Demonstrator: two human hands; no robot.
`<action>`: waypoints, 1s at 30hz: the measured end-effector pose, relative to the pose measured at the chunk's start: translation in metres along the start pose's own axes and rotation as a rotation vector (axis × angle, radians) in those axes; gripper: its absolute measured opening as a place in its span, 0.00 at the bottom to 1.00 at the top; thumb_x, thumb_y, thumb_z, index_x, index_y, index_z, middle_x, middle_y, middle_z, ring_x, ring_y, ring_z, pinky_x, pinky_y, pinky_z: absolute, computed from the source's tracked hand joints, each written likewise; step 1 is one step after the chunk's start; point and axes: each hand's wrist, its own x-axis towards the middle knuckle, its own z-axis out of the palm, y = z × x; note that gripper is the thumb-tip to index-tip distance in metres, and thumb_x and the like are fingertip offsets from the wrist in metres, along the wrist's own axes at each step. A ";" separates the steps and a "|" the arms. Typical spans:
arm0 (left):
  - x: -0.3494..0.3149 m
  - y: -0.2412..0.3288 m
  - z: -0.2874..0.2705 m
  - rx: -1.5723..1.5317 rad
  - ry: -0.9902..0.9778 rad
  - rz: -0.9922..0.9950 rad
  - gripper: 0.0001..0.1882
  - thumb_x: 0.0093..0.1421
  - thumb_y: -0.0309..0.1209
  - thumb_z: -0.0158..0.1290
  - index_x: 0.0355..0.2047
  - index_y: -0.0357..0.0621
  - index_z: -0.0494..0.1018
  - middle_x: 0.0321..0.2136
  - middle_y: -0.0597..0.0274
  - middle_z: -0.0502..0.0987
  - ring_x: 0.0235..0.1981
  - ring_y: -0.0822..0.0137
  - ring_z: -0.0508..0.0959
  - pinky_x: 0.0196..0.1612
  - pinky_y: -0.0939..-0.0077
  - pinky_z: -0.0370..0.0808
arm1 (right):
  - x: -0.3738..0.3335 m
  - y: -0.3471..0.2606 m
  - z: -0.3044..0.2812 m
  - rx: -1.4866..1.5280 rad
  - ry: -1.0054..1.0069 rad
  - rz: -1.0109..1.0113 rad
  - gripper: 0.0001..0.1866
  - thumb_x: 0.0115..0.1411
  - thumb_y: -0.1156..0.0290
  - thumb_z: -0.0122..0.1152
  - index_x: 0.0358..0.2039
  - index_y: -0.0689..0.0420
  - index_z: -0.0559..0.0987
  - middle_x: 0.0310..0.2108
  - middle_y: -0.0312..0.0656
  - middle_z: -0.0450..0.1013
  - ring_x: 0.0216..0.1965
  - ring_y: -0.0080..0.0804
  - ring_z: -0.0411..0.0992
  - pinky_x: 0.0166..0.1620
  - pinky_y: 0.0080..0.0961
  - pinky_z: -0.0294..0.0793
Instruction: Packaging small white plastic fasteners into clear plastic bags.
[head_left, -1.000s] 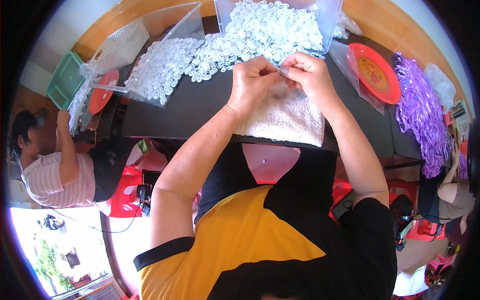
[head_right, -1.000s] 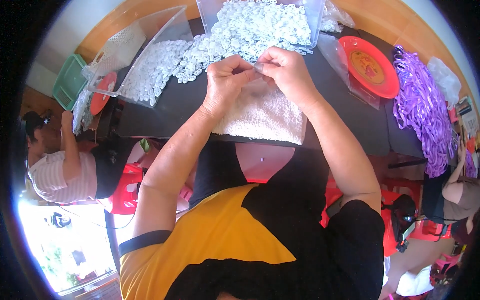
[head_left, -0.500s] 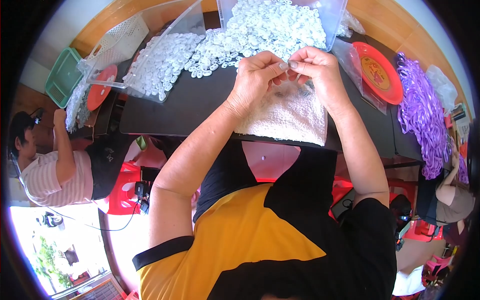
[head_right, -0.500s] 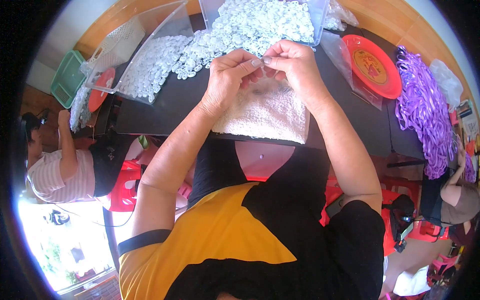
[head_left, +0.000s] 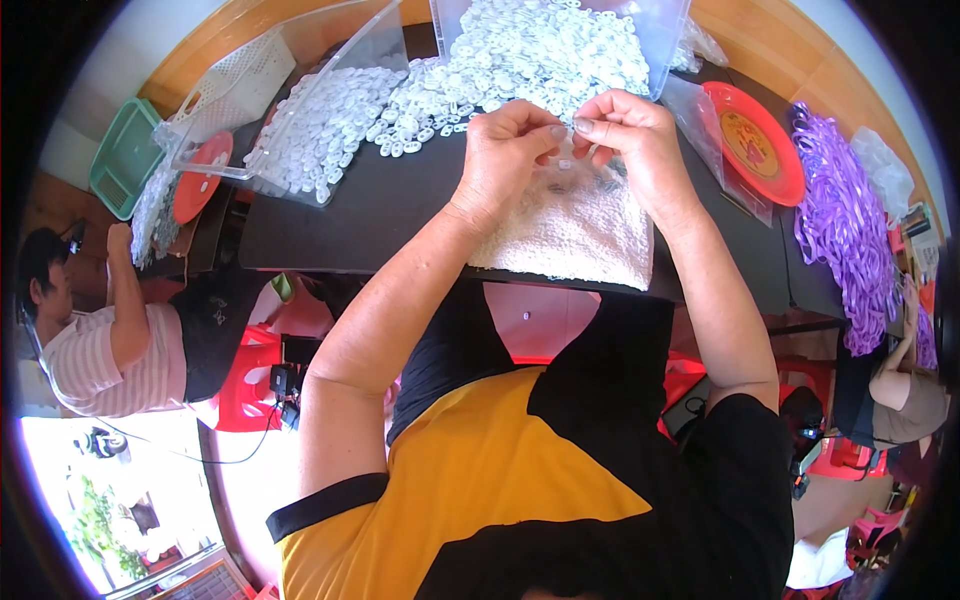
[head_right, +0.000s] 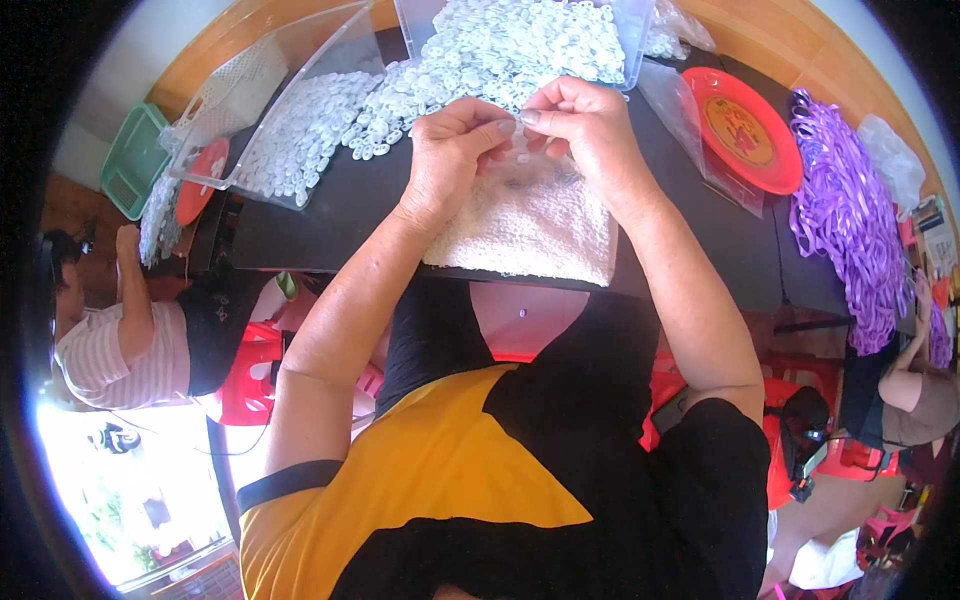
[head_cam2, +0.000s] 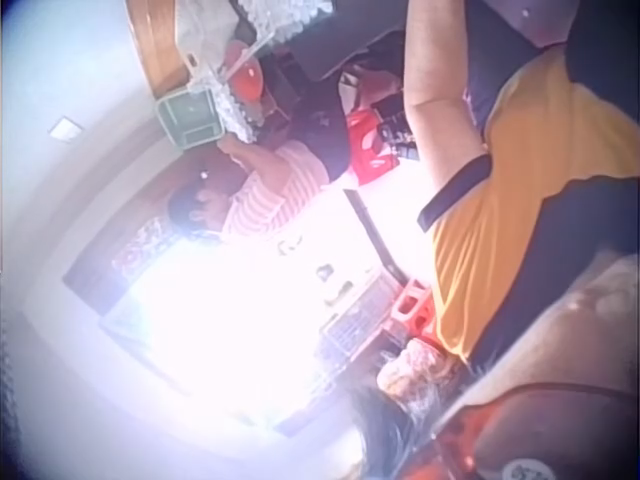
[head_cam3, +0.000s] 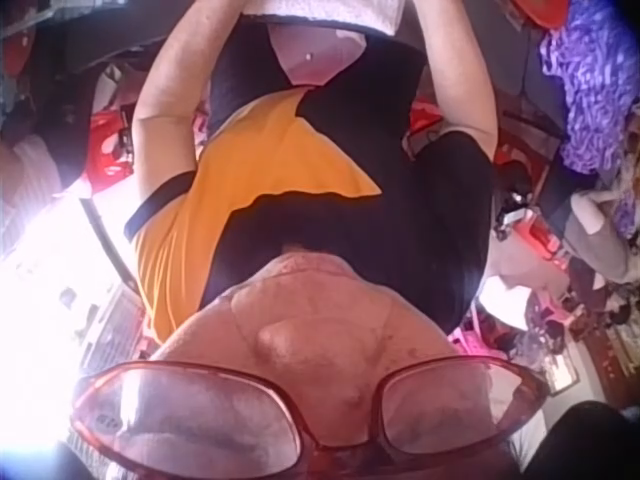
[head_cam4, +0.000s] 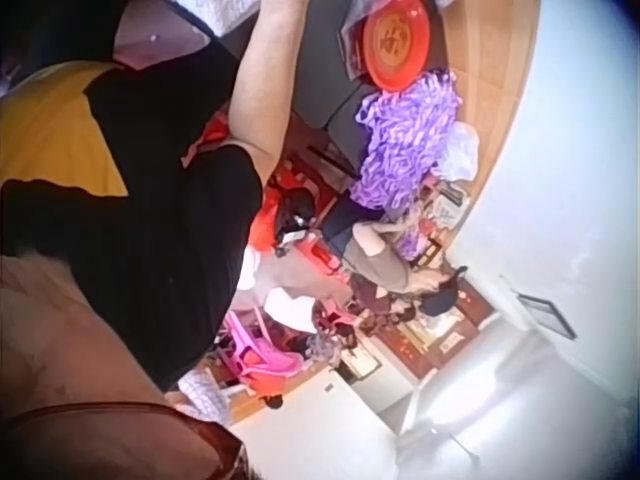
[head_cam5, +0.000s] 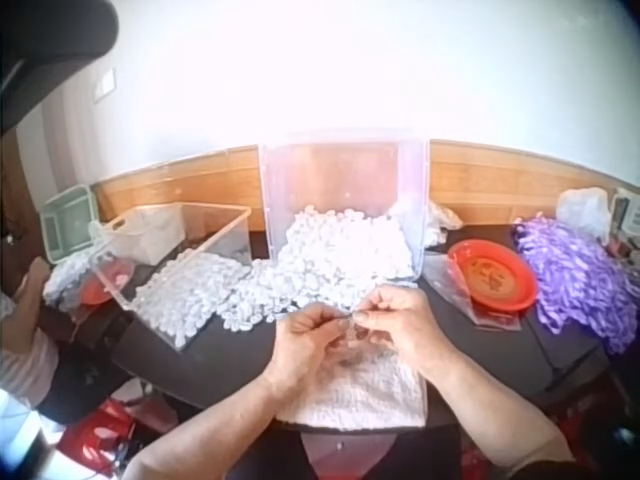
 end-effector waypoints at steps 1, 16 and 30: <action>0.001 -0.003 -0.002 -0.013 0.037 0.046 0.05 0.57 0.26 0.58 0.31 0.37 0.77 0.22 0.67 0.76 0.22 0.80 0.72 0.23 0.86 0.66 | 0.000 0.000 0.000 0.002 0.003 0.000 0.04 0.58 0.75 0.56 0.33 0.61 0.77 0.26 0.36 0.75 0.27 0.22 0.73 0.31 0.16 0.66; 0.004 -0.018 0.001 0.870 -0.040 0.545 0.06 0.50 0.28 0.59 0.30 0.42 0.78 0.27 0.62 0.73 0.33 0.63 0.74 0.37 0.69 0.72 | 0.002 -0.002 -0.014 0.056 0.168 -0.099 0.05 0.58 0.75 0.57 0.33 0.60 0.79 0.22 0.34 0.74 0.23 0.19 0.71 0.28 0.14 0.62; 0.003 -0.015 0.001 0.906 -0.128 0.501 0.08 0.49 0.28 0.61 0.29 0.39 0.76 0.28 0.59 0.73 0.36 0.56 0.73 0.39 0.65 0.72 | 0.000 0.000 -0.010 0.041 0.141 -0.068 0.04 0.57 0.74 0.59 0.32 0.59 0.79 0.21 0.32 0.73 0.22 0.17 0.70 0.27 0.14 0.61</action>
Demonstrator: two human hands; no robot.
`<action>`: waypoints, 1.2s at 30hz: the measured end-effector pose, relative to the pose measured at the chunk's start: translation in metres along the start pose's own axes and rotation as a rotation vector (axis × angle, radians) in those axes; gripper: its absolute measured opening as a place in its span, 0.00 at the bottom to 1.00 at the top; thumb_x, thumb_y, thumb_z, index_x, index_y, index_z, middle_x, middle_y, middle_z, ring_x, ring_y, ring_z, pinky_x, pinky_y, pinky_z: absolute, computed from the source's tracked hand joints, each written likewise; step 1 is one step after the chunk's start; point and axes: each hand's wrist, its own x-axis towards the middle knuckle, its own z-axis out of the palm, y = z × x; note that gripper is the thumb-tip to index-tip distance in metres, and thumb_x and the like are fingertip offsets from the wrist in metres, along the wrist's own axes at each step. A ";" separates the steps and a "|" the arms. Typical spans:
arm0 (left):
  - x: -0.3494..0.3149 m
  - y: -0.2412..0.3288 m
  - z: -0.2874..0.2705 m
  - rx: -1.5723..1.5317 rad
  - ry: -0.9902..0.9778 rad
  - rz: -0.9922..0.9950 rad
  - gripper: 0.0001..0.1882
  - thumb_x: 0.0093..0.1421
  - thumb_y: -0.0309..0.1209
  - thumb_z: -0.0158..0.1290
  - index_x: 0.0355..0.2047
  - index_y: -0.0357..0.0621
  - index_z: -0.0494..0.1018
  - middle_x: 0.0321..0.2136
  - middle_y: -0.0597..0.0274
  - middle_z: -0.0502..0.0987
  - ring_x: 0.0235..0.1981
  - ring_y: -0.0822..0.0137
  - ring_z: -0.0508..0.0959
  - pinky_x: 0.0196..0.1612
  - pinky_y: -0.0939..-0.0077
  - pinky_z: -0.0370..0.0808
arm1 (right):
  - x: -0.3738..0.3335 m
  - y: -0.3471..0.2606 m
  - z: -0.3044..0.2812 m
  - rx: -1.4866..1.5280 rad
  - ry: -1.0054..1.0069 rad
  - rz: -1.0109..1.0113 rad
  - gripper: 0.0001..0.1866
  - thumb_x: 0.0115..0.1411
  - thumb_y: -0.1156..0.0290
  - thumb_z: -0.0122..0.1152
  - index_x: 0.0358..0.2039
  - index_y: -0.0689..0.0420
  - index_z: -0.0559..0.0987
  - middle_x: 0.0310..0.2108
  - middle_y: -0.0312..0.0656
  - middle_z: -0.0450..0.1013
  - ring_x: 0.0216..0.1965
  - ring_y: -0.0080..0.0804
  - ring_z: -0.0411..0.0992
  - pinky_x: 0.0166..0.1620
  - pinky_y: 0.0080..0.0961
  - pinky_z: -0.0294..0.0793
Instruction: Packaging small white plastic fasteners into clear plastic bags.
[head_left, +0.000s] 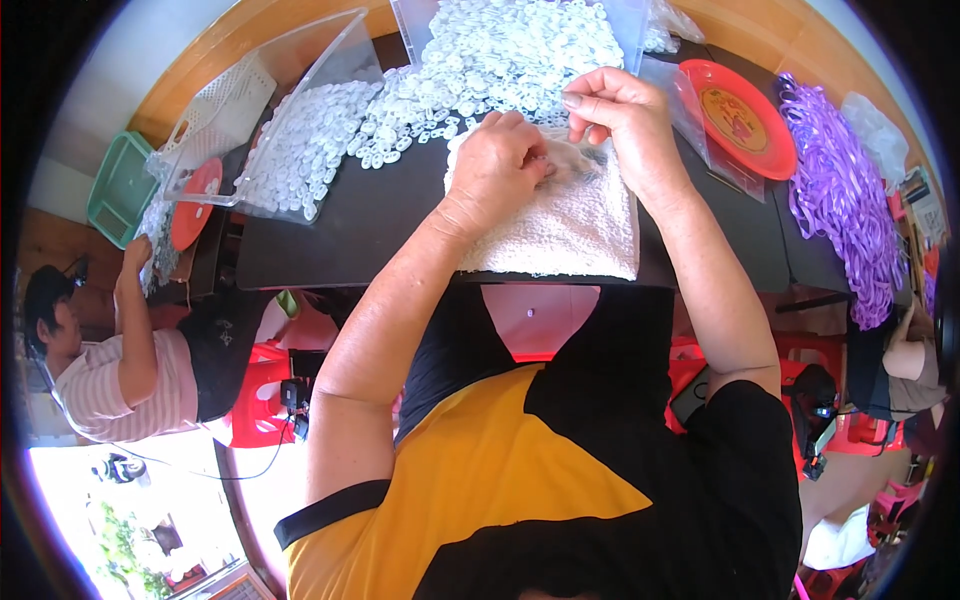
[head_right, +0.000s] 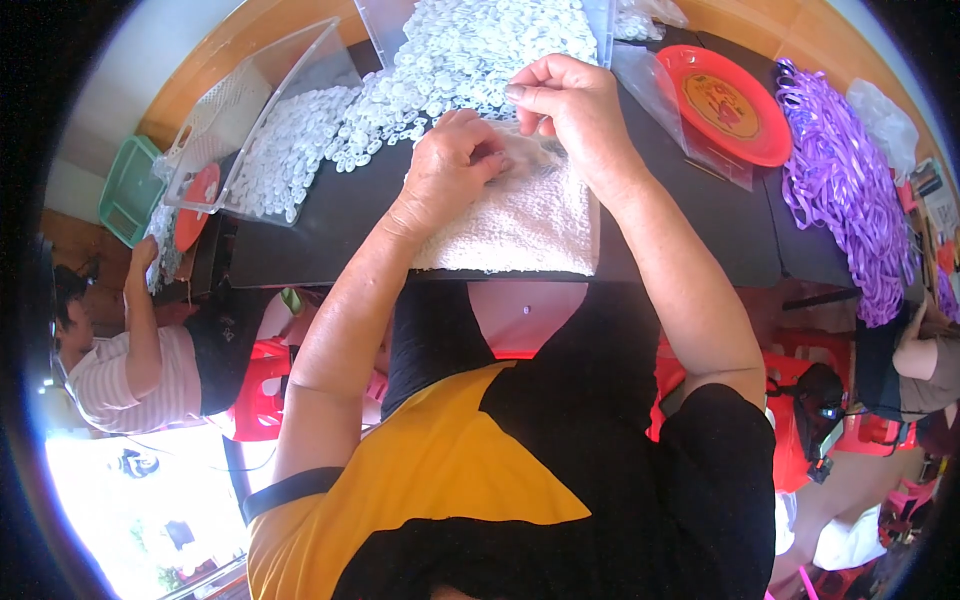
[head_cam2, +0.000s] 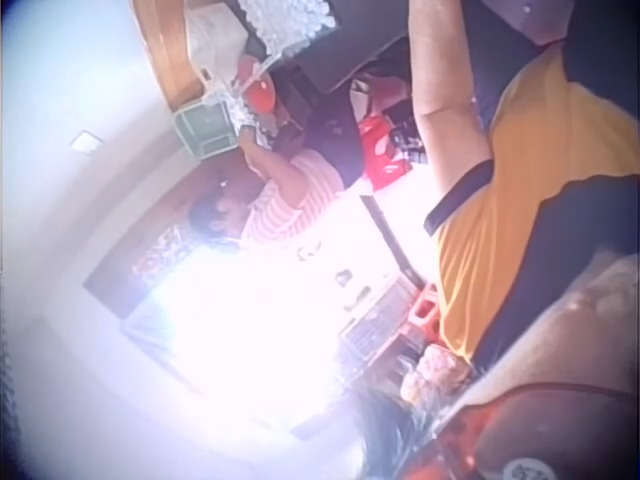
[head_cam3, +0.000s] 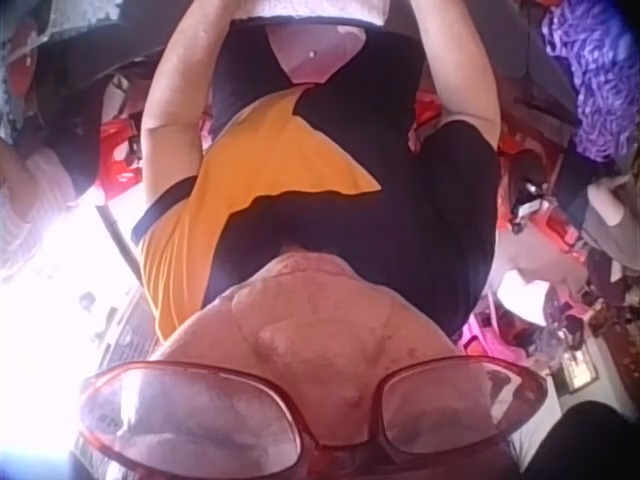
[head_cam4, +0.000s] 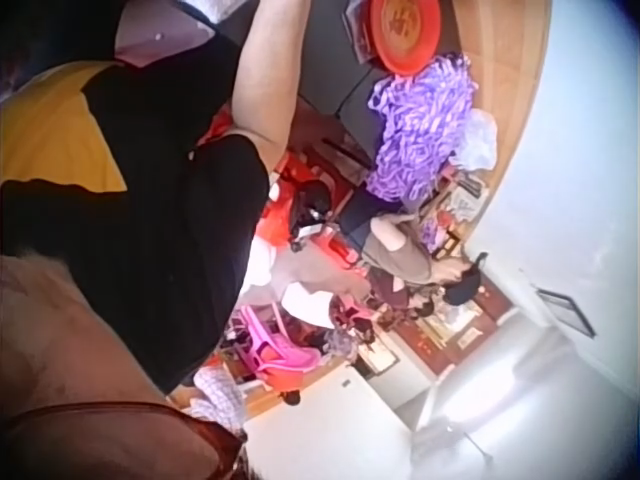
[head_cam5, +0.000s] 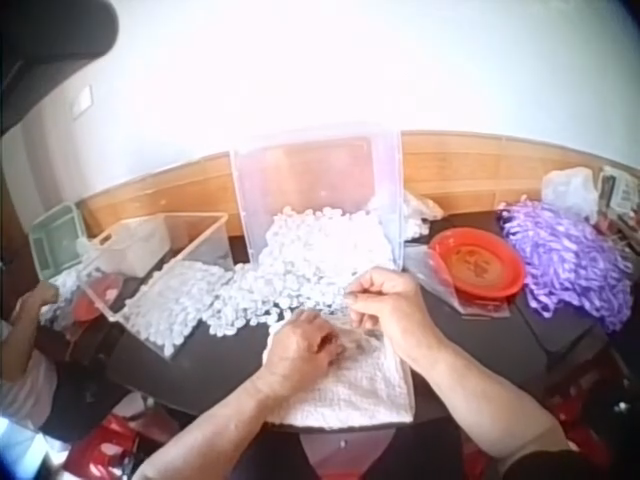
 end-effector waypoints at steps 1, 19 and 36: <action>0.000 -0.001 -0.001 -0.047 -0.007 0.000 0.08 0.49 0.27 0.61 0.29 0.39 0.76 0.27 0.59 0.73 0.35 0.58 0.74 0.38 0.67 0.72 | 0.000 0.000 0.001 0.001 -0.003 0.000 0.04 0.57 0.74 0.59 0.32 0.59 0.79 0.21 0.32 0.73 0.22 0.17 0.70 0.27 0.14 0.61; 0.003 0.001 -0.015 -0.997 0.123 -0.508 0.04 0.56 0.22 0.57 0.32 0.36 0.76 0.23 0.65 0.76 0.22 0.78 0.71 0.26 0.85 0.67 | -0.008 0.000 0.018 -0.053 -0.086 0.043 0.01 0.56 0.77 0.59 0.30 0.58 0.77 0.25 0.31 0.73 0.26 0.15 0.68 0.29 0.13 0.65; 0.003 0.007 -0.020 -1.003 0.144 -0.525 0.04 0.54 0.22 0.58 0.30 0.36 0.76 0.21 0.66 0.76 0.18 0.78 0.70 0.22 0.85 0.65 | -0.008 0.006 0.026 -0.062 -0.030 -0.103 0.02 0.56 0.78 0.61 0.30 0.58 0.77 0.27 0.31 0.74 0.28 0.15 0.69 0.30 0.14 0.68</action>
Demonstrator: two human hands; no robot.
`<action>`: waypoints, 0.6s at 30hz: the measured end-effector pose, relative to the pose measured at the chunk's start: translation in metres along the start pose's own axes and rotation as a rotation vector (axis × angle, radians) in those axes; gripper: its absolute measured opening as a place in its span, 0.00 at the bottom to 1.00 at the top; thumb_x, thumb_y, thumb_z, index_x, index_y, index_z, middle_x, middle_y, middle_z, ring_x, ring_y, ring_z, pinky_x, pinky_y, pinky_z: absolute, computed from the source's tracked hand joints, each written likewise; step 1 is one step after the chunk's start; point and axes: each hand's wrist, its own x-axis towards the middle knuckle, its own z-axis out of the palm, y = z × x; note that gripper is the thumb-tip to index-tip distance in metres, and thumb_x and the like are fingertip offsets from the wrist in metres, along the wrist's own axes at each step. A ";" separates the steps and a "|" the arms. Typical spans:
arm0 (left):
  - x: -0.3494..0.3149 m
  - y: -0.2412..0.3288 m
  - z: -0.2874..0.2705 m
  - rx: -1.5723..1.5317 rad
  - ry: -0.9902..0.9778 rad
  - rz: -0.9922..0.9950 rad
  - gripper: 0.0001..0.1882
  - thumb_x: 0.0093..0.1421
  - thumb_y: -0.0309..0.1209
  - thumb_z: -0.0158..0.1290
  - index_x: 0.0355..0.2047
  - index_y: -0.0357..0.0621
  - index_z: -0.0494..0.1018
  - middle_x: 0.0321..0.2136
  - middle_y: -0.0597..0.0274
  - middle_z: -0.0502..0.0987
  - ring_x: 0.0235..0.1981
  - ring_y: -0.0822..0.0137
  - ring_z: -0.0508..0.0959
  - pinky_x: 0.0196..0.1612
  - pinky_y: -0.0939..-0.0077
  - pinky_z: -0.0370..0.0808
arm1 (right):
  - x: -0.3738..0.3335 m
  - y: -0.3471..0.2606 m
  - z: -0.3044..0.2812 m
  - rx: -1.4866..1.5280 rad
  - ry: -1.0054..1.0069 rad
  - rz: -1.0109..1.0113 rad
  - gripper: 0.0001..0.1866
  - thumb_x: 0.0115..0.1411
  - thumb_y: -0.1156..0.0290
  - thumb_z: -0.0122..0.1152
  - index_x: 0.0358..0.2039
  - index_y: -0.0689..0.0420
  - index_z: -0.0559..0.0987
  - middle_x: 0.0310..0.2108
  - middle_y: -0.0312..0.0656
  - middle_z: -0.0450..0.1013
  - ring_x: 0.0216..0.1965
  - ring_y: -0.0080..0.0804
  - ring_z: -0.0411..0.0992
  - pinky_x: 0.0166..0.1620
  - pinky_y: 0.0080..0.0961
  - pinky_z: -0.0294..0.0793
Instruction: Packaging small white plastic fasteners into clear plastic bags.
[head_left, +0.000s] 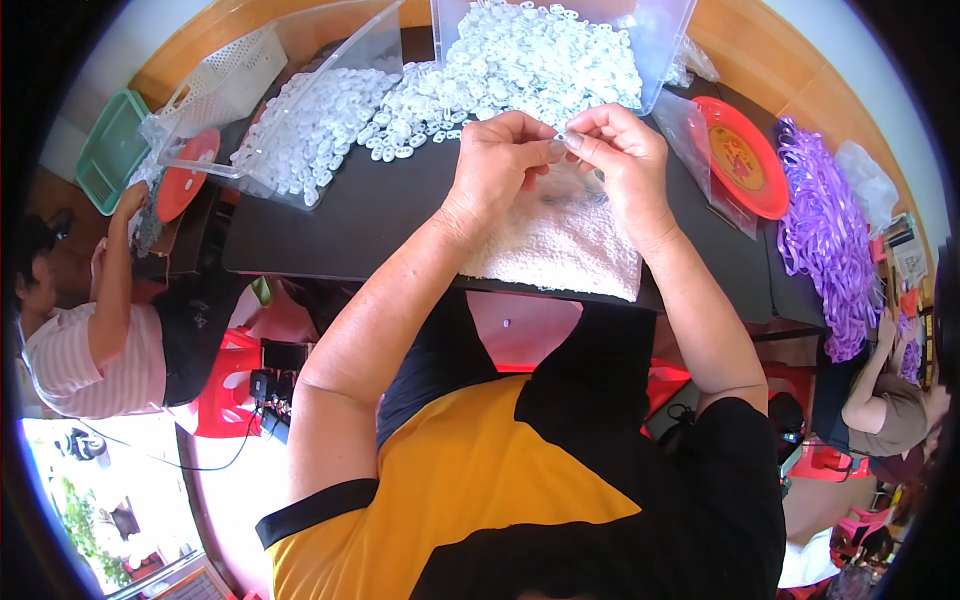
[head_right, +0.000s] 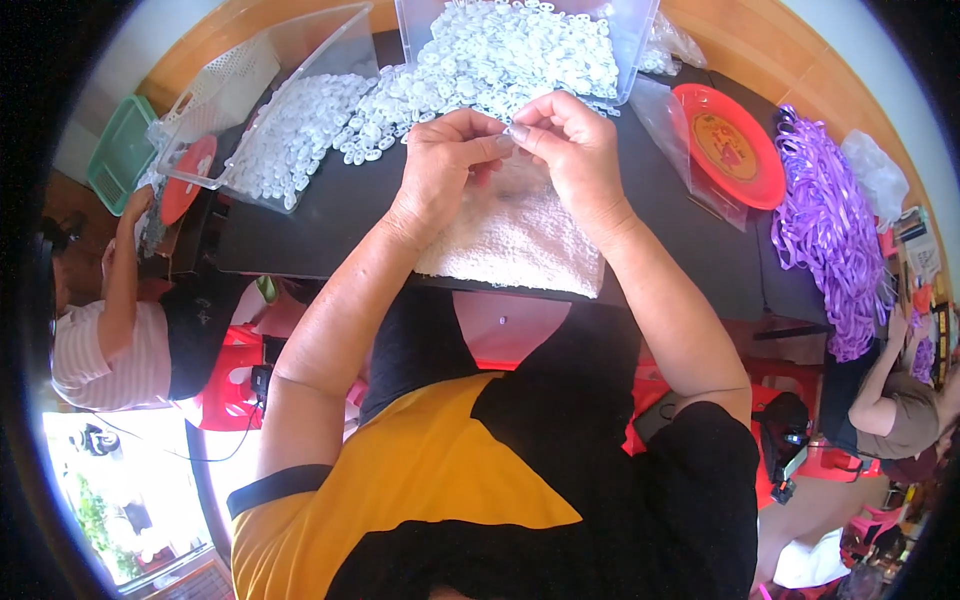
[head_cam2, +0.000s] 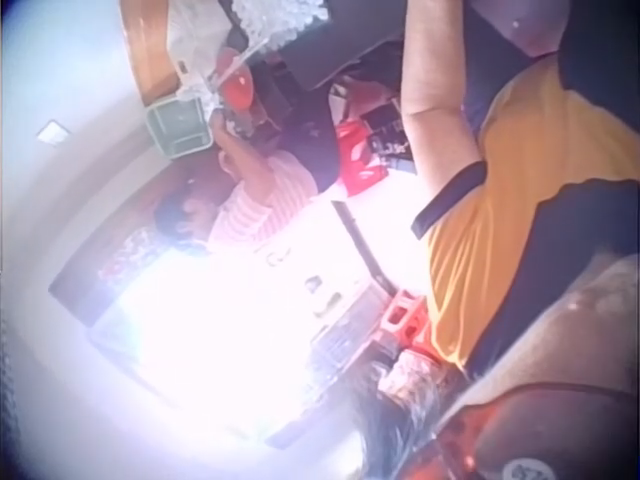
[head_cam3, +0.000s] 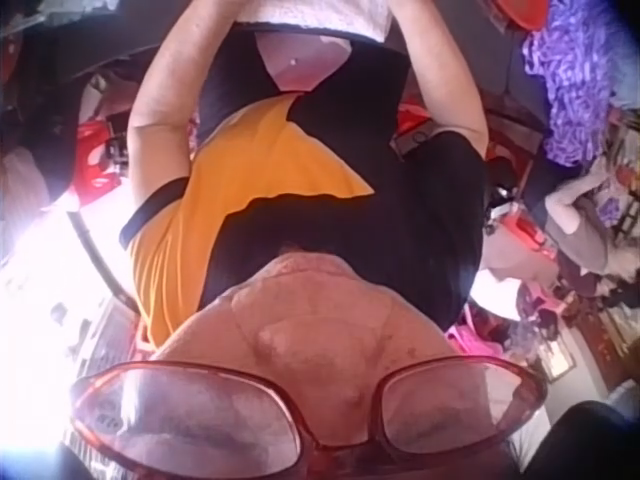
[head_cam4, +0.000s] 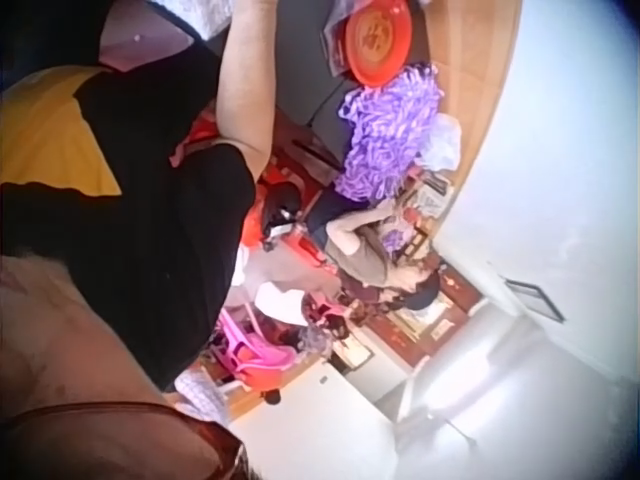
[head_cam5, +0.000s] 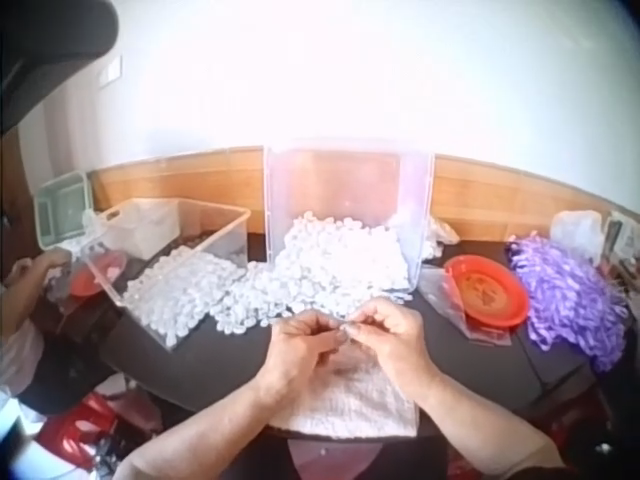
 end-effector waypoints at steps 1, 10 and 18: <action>0.000 0.000 0.000 -0.021 -0.006 -0.021 0.03 0.54 0.22 0.58 0.30 0.35 0.76 0.21 0.65 0.76 0.19 0.78 0.71 0.21 0.85 0.66 | 0.000 -0.001 0.000 0.018 0.015 -0.005 0.02 0.56 0.78 0.61 0.30 0.58 0.77 0.27 0.31 0.74 0.28 0.15 0.69 0.31 0.14 0.68; -0.002 0.002 0.001 -0.156 -0.070 -0.064 0.03 0.58 0.25 0.56 0.31 0.38 0.74 0.23 0.64 0.77 0.21 0.78 0.72 0.23 0.85 0.68 | 0.000 -0.002 -0.002 0.045 0.004 -0.003 0.02 0.57 0.77 0.61 0.32 0.59 0.77 0.28 0.31 0.74 0.30 0.15 0.70 0.32 0.14 0.68; 0.001 -0.003 -0.001 -0.106 -0.015 -0.090 0.05 0.60 0.28 0.55 0.31 0.39 0.74 0.23 0.65 0.76 0.22 0.77 0.72 0.25 0.83 0.68 | 0.003 -0.004 -0.012 -0.031 -0.023 0.052 0.04 0.59 0.73 0.60 0.33 0.59 0.78 0.25 0.30 0.73 0.27 0.15 0.68 0.31 0.15 0.66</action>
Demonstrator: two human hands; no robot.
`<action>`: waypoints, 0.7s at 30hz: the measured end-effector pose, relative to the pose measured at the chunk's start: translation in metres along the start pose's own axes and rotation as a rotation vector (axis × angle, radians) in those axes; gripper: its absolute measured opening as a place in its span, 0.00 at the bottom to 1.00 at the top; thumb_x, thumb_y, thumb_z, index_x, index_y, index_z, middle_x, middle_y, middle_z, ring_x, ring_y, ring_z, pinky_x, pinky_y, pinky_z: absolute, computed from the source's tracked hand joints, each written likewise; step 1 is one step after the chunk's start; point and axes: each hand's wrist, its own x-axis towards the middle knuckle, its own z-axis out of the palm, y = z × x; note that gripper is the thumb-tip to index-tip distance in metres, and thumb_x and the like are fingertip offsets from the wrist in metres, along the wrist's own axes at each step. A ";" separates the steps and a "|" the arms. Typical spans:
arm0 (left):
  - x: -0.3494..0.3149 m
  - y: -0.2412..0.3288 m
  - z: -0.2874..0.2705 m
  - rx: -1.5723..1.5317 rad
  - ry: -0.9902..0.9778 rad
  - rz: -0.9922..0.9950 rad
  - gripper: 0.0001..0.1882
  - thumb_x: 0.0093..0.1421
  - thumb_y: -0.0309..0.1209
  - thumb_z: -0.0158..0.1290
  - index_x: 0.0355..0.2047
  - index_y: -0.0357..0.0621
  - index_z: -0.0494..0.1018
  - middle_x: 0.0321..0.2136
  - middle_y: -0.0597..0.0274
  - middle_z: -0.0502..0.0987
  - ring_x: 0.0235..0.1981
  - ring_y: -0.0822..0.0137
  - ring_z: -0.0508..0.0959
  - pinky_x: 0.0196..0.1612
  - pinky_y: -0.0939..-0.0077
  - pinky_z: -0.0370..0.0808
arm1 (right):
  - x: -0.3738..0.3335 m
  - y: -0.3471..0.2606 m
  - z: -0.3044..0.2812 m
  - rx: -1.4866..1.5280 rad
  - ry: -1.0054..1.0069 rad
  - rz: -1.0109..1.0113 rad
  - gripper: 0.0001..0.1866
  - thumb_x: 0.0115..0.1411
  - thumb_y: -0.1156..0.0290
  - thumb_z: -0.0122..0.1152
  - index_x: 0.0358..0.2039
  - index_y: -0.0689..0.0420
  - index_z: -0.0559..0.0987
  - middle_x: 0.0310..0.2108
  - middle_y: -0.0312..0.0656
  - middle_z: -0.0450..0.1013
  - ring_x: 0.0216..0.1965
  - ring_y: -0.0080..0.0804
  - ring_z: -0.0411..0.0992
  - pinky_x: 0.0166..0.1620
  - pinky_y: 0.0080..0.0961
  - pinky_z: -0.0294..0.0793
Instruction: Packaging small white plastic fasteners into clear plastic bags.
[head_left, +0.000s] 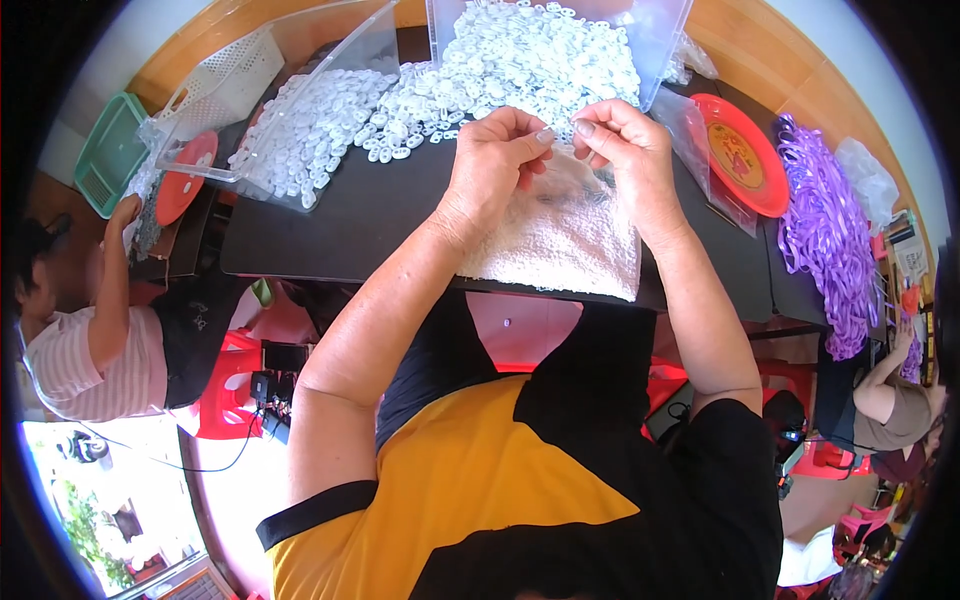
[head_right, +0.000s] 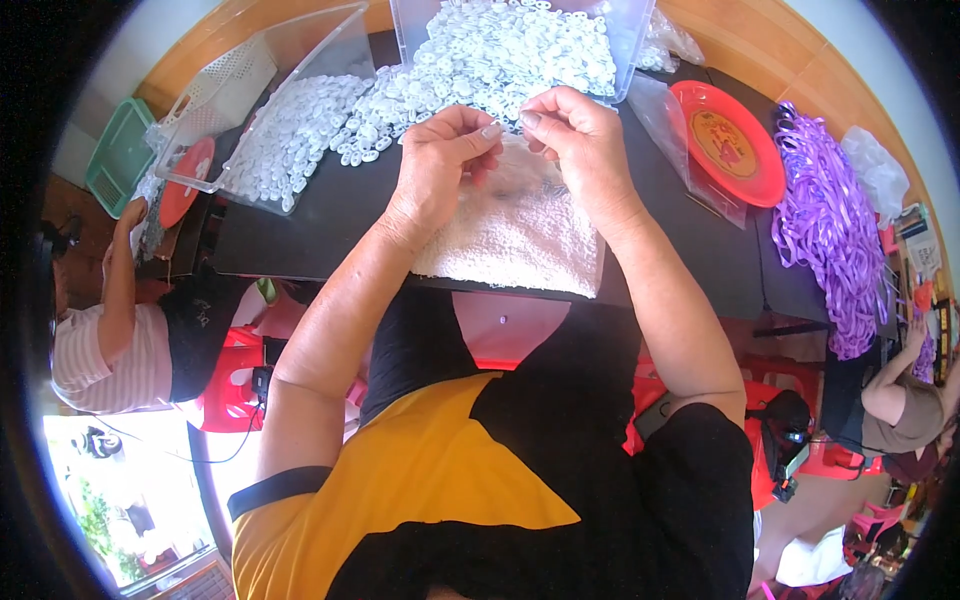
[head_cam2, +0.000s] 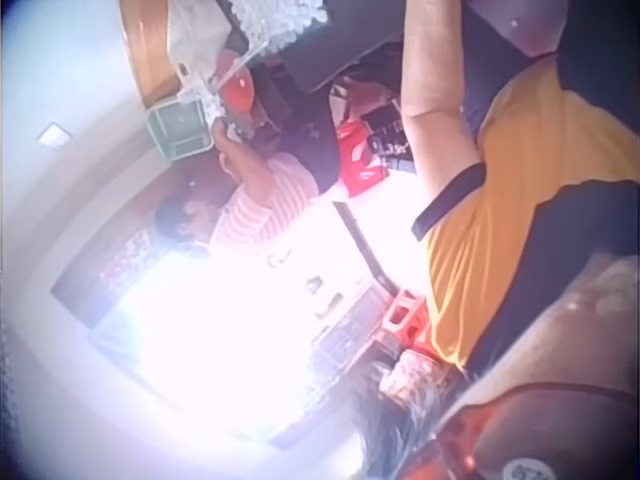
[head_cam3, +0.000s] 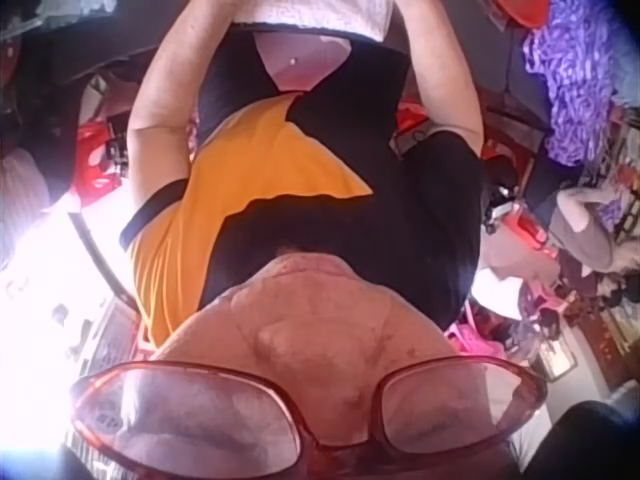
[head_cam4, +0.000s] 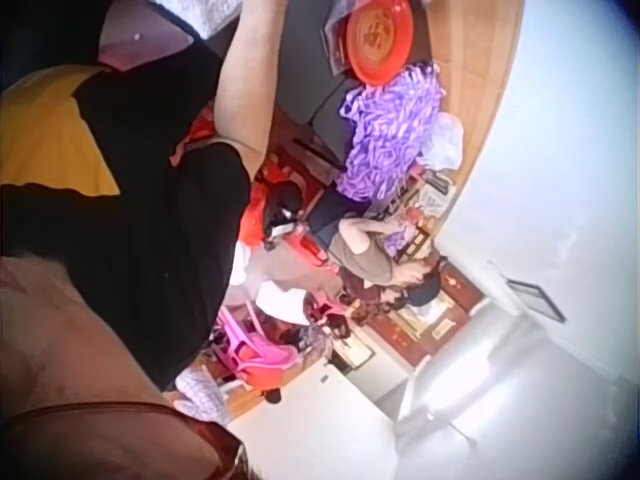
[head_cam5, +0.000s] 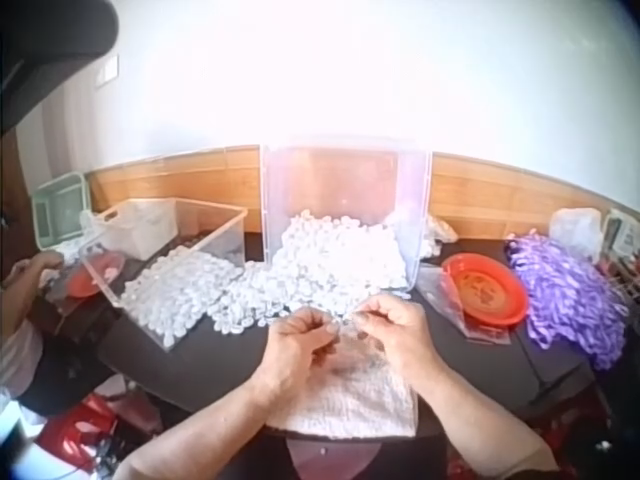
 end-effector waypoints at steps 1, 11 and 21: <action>-0.001 0.000 0.000 0.017 0.000 0.004 0.05 0.60 0.28 0.55 0.32 0.39 0.74 0.23 0.65 0.76 0.22 0.77 0.72 0.25 0.83 0.68 | 0.000 -0.001 0.000 -0.021 0.000 0.004 0.04 0.59 0.73 0.59 0.33 0.59 0.78 0.25 0.30 0.73 0.27 0.15 0.68 0.31 0.15 0.66; -0.001 -0.001 0.001 0.090 -0.002 0.040 0.06 0.60 0.28 0.55 0.33 0.38 0.74 0.23 0.65 0.75 0.22 0.78 0.71 0.24 0.83 0.67 | -0.001 0.005 0.003 -0.220 -0.030 -0.103 0.04 0.58 0.78 0.57 0.33 0.65 0.76 0.23 0.35 0.73 0.26 0.19 0.69 0.32 0.18 0.70; -0.004 0.000 0.002 0.154 0.021 0.053 0.06 0.60 0.28 0.55 0.34 0.38 0.74 0.23 0.67 0.75 0.21 0.79 0.70 0.23 0.84 0.66 | -0.001 0.009 0.004 -0.322 -0.050 -0.212 0.03 0.60 0.77 0.56 0.33 0.62 0.76 0.24 0.31 0.71 0.26 0.15 0.66 0.29 0.15 0.66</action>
